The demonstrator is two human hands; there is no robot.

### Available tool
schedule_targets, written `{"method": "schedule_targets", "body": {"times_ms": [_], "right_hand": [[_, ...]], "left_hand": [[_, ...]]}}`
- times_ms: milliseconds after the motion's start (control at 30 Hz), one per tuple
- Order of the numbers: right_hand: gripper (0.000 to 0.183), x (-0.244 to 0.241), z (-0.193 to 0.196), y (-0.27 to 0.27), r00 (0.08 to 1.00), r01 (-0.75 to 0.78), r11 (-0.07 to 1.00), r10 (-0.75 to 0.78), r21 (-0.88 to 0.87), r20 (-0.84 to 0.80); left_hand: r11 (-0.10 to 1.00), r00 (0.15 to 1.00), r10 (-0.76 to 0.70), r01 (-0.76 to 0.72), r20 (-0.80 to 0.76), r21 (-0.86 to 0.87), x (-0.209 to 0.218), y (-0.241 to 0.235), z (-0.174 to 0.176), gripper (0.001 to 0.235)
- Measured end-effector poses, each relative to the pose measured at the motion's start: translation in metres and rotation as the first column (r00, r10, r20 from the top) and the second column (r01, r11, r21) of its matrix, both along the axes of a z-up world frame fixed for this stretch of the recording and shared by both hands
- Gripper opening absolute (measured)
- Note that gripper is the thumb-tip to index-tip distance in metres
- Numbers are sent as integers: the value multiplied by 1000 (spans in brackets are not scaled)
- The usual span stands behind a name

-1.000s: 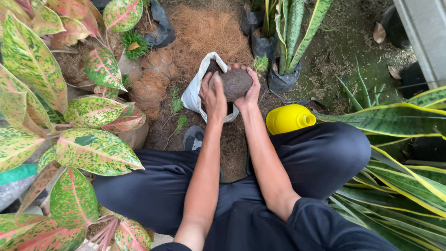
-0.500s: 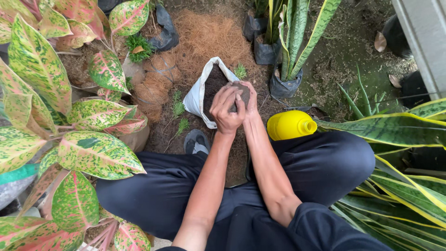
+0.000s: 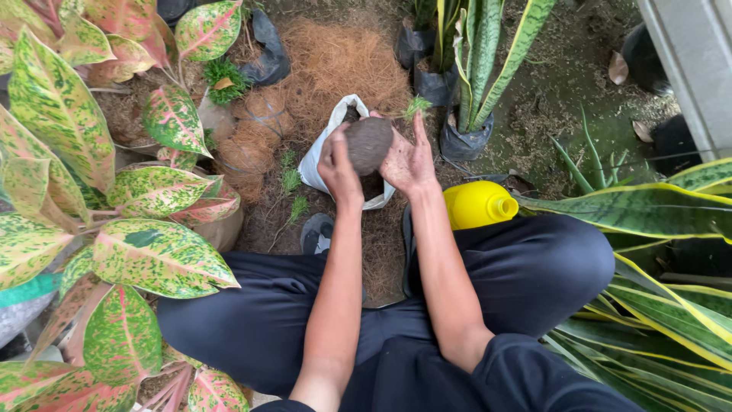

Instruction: The person sits on the ground and wraps a plant's root ball with soil and coconut coir. They first press soil around the root ball, then cover it with loose coconut coir, shaping it into a compact bundle.

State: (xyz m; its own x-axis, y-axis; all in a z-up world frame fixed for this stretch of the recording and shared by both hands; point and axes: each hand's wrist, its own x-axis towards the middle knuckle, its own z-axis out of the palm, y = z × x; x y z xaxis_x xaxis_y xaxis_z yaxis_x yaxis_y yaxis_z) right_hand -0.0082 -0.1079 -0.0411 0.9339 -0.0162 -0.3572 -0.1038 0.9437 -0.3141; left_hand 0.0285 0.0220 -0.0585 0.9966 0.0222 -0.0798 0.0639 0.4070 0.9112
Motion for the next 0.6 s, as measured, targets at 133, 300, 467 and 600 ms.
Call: {"method": "schedule_targets", "body": {"times_ms": [133,300,467,600], "right_hand": [[90,11,-8,10,999,21,869,-40,-495,-27],[58,24,-31,28,947,321,922,-314,-216,67],[48,19,-45,10,976,217,976,-216,-14,36],[29,20,-64,0,961,274,959,-276,-74,-22]], "left_hand": [[826,877,-163,-128,-451,-548,3,-1,-22,49],[985,951,-166,149,-262,-86,-7,-10,-17,63],[821,879,-180,-113,441,560,-17,0,18,67],[749,717,-345,-179,606,637,-24,-5,43,40]]}}
